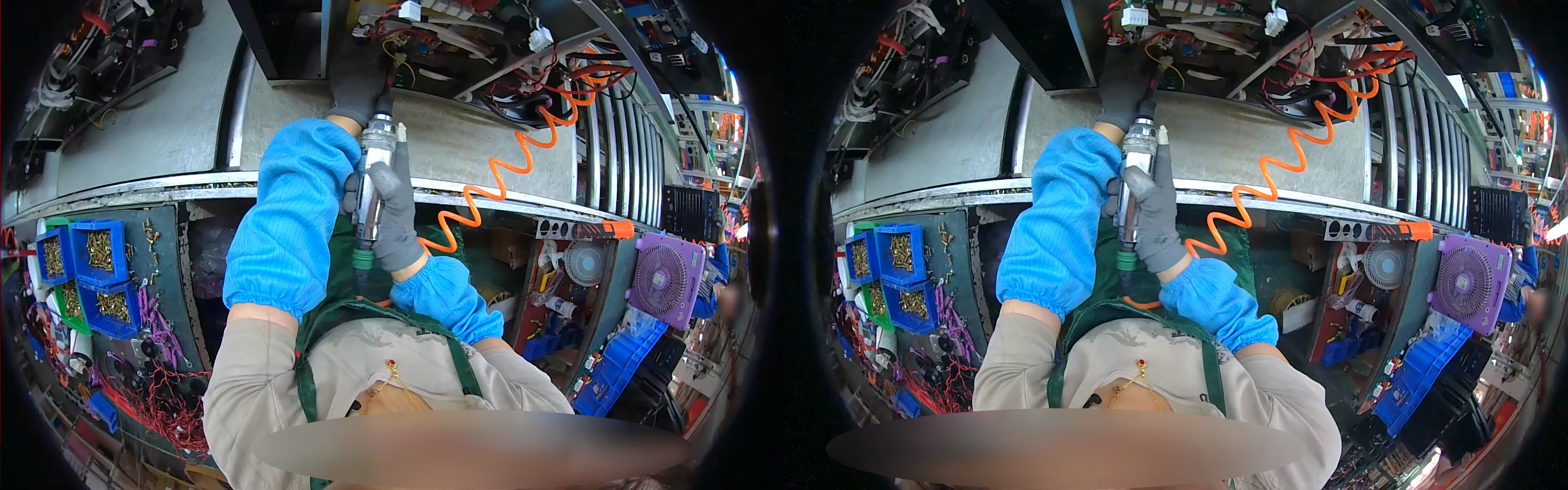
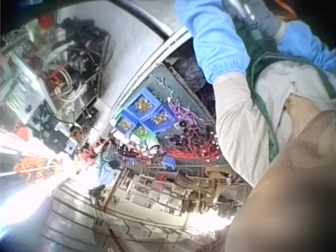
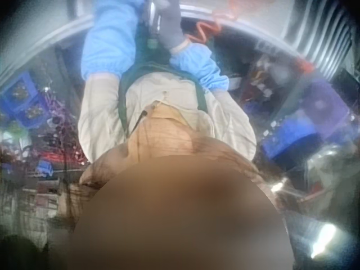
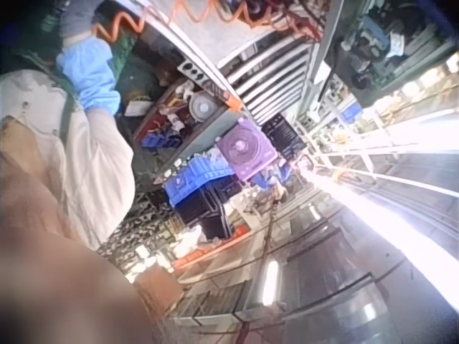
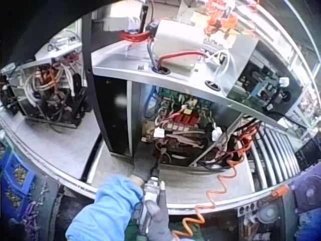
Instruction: Assemble and test an electronic chassis by connecting wires, screwing components, and marking parts.
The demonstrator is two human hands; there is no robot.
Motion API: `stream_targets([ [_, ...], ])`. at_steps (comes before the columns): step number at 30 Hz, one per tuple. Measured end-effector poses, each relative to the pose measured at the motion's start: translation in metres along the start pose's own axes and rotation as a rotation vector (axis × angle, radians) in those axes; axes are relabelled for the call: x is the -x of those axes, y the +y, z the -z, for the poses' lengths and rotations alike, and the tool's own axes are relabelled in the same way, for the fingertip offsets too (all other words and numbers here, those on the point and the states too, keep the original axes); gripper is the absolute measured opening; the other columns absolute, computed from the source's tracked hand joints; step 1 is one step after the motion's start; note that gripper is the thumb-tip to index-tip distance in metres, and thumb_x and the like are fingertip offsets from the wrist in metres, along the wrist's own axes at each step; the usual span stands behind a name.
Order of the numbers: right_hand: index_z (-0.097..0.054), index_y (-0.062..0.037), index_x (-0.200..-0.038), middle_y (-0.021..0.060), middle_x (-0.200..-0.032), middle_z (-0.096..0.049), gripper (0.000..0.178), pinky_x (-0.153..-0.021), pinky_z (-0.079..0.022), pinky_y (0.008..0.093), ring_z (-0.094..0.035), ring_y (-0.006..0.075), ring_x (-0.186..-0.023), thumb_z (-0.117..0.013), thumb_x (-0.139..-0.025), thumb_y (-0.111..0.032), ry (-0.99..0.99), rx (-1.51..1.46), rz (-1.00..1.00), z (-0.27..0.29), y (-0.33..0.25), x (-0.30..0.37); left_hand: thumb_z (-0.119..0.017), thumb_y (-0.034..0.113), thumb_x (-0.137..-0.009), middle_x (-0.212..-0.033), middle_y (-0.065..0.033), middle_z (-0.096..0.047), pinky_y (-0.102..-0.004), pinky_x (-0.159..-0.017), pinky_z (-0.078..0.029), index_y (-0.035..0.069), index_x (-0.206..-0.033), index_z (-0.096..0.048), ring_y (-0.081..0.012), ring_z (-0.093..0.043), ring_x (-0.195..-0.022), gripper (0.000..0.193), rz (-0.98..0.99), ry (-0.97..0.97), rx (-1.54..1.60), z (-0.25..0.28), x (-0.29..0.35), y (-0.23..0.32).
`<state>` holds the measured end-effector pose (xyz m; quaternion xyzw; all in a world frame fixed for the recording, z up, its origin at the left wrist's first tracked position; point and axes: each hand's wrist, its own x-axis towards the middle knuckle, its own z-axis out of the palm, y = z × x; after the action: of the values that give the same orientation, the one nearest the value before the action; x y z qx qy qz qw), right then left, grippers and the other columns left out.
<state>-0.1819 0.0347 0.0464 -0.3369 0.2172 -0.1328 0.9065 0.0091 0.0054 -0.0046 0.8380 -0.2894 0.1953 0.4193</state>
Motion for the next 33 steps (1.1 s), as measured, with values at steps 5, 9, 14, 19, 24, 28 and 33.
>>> stream_targets([
  [5,-0.009,-0.0245,-0.146,0.0087,-0.089,-0.052,0.079,-0.050,-0.053,0.0272,-0.058,0.0150,-0.068,-0.054,-0.083,-0.006,0.102,0.081,0.100,-0.008,-0.002,-0.003,-0.060,0.023,-0.079,-0.091,-0.0167,-0.062,-0.0434,-0.070,-0.047,0.012,-0.099,-0.062,-0.0346,-0.059,-0.085,0.023,0.065,-0.164,0.065,-0.013,-0.001,0.003],
  [9,-0.009,-0.0226,-0.146,0.0098,-0.090,-0.053,0.079,-0.050,-0.053,0.0277,-0.058,0.0156,-0.069,-0.054,-0.083,-0.005,0.084,0.092,0.106,0.005,-0.003,-0.001,-0.058,0.024,-0.080,-0.093,-0.0127,-0.063,-0.0415,-0.071,-0.048,0.014,-0.099,-0.064,-0.0318,-0.060,-0.085,0.022,-0.034,-0.045,0.089,-0.016,0.004,0.011],
  [14,-0.010,-0.0199,-0.145,0.0110,-0.090,-0.054,0.077,-0.050,-0.056,0.0318,-0.059,0.0177,-0.071,-0.054,-0.083,-0.006,0.055,0.035,0.093,0.021,-0.006,-0.002,-0.057,0.026,-0.082,-0.095,-0.0095,-0.065,-0.0389,-0.072,-0.049,0.016,-0.101,-0.065,-0.0287,-0.062,-0.086,0.023,-0.085,0.011,0.095,-0.023,0.007,0.018],
  [19,-0.011,-0.0206,-0.145,0.0128,-0.086,-0.055,0.076,-0.049,-0.057,0.0345,-0.060,0.0196,-0.067,-0.055,-0.085,-0.013,0.011,-0.071,0.093,0.031,-0.010,-0.002,-0.057,0.027,-0.081,-0.094,-0.0099,-0.065,-0.0398,-0.072,-0.049,0.015,-0.096,-0.066,-0.0296,-0.061,-0.084,0.021,-0.031,-0.073,0.088,-0.028,0.003,0.021],
  [24,-0.011,-0.0221,-0.145,0.0159,-0.080,-0.058,0.078,-0.049,-0.057,0.0360,-0.062,0.0223,-0.059,-0.059,-0.084,-0.026,-0.094,-0.235,0.035,0.036,-0.022,0.001,-0.058,0.024,-0.080,-0.087,-0.0130,-0.063,-0.0420,-0.069,-0.047,0.010,-0.089,-0.064,-0.0337,-0.060,-0.079,0.018,-0.050,-0.060,0.116,-0.022,0.005,0.030],
  [28,-0.012,-0.0226,-0.144,0.0177,-0.080,-0.060,0.080,-0.048,-0.057,0.0358,-0.062,0.0234,-0.054,-0.061,-0.082,-0.030,-0.071,-0.238,-0.011,0.040,-0.021,0.003,-0.063,0.025,-0.075,-0.085,-0.0165,-0.062,-0.0420,-0.070,-0.047,0.006,-0.085,-0.063,-0.0347,-0.061,-0.081,0.021,0.071,-0.089,0.050,-0.021,0.001,0.036],
  [33,-0.015,-0.0202,-0.143,0.0161,-0.080,-0.059,0.075,-0.048,-0.057,0.0353,-0.063,0.0227,-0.057,-0.060,-0.083,-0.025,-0.101,-0.261,0.014,0.040,-0.023,0.003,-0.066,0.027,-0.073,-0.087,-0.0179,-0.065,-0.0417,-0.069,-0.048,0.004,-0.086,-0.065,-0.0348,-0.062,-0.084,0.026,0.355,-0.041,0.091,-0.027,-0.010,0.038],
])
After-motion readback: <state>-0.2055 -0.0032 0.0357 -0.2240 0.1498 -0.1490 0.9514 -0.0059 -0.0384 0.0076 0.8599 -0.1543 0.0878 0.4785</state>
